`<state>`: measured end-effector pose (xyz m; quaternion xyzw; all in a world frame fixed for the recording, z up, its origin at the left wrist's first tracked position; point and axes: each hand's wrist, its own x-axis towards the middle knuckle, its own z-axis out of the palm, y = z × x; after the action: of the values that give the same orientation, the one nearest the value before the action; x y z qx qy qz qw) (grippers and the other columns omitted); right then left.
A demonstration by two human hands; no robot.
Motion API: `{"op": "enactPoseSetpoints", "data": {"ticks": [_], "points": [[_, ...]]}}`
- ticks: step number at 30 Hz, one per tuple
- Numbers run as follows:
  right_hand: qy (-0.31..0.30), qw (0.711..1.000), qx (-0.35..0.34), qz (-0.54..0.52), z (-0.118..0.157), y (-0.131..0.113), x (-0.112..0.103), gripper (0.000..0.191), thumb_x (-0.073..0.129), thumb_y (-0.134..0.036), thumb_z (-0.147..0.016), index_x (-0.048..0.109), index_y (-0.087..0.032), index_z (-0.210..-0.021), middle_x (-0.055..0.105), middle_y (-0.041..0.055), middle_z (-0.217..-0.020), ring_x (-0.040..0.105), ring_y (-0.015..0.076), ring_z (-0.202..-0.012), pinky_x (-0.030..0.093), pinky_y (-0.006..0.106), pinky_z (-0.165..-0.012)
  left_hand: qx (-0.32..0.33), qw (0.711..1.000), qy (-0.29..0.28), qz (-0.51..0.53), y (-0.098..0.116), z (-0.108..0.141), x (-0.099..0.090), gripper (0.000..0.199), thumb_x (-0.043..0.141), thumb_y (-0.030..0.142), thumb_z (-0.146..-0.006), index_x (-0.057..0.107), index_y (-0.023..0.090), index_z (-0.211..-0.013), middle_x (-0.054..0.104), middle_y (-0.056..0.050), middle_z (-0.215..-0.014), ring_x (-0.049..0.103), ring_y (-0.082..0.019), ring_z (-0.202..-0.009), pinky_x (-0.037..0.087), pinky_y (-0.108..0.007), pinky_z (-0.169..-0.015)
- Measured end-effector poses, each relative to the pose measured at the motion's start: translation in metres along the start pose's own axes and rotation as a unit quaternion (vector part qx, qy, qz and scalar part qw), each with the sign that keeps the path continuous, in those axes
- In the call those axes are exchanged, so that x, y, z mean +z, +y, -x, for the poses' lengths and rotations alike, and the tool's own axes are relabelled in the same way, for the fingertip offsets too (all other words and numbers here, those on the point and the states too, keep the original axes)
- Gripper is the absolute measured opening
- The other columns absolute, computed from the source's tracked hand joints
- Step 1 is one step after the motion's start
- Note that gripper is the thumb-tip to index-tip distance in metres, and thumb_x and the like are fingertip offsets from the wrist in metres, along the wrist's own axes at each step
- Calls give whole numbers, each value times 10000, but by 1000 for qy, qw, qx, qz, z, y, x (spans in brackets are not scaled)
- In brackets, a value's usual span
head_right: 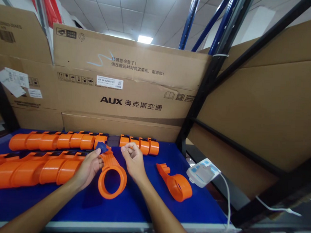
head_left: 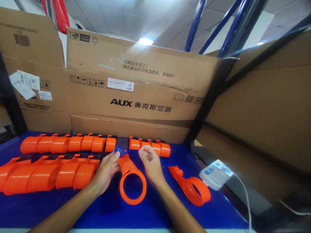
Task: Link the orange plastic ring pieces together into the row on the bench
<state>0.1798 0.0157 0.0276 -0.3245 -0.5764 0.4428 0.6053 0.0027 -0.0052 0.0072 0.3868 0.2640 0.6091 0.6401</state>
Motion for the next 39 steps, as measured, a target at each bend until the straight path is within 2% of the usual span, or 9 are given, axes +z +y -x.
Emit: {"op": "enactPoseSetpoints", "data": {"ticks": [3,6,9,12,17,23,29,33,39], "points": [[-35,997,49,-46,0,4,-3,345,602,-566,-877,595,-226,-933,519,-9,-766,477,125,-630,406,230,-572,23,999,27,16,-1,-3,-3,442,734,450,-791,676,128,-1088,759,-137,-1059,739,-236,-837,571,-285,-654],[-80,992,72,-68,2,5,-4,378,587,-568,-883,604,-269,-1114,612,38,-985,593,189,-841,497,299,-723,30,998,40,32,-1,-6,-5,419,729,453,-793,679,132,-1057,757,-135,-1066,736,-238,-876,580,-299,-702],[-104,993,54,-19,3,3,-3,406,647,-509,-864,580,-319,-1217,595,36,-1222,558,237,-1131,479,357,-917,38,998,37,38,0,-7,-6,414,721,444,-803,679,138,-1078,748,-137,-1095,725,-248,-947,583,-322,-769],[-140,989,52,-9,4,1,-2,426,625,-496,-885,536,-341,-1271,554,29,-1331,502,252,-1253,433,399,-1015,43,998,39,34,-1,-6,-6,404,728,433,-796,683,140,-1072,744,-139,-1110,724,-254,-949,585,-332,-770],[-152,987,58,-18,5,-1,-4,418,614,-514,-889,509,-342,-1255,533,23,-1345,477,248,-1288,437,396,-1017,32,999,27,33,-3,-5,-6,392,728,431,-791,693,147,-1060,749,-136,-1086,718,-263,-950,579,-339,-767],[-131,990,-1,47,3,-4,-9,314,663,-441,-882,580,-291,-1145,623,29,-1098,594,221,-1061,460,366,-963,50,998,24,-30,-2,-3,-2,438,781,386,-743,694,178,-1119,722,-116,-1143,679,-263,-1019,563,-311,-758],[-106,987,-65,106,0,-9,-15,326,728,-363,-838,649,-260,-1138,661,54,-1173,594,250,-1123,435,398,-1011,79,994,26,-67,3,2,4,315,795,342,-741,710,206,-1012,710,-64,-1135,652,-220,-1021,551,-291,-815],[-115,982,-74,132,1,-11,-15,332,737,-352,-832,667,-253,-1141,674,62,-1183,598,261,-1138,423,429,-1036,83,994,27,-69,4,3,6,341,812,341,-723,713,215,-1024,699,-56,-1169,649,-219,-1020,552,-301,-834],[-114,981,-65,143,2,-12,-13,340,725,-369,-839,668,-253,-1153,681,67,-1175,604,273,-1130,442,448,-1021,88,994,30,-58,3,1,4,367,829,318,-698,711,211,-1029,712,-51,-1092,652,-215,-990,556,-288,-809]]}}
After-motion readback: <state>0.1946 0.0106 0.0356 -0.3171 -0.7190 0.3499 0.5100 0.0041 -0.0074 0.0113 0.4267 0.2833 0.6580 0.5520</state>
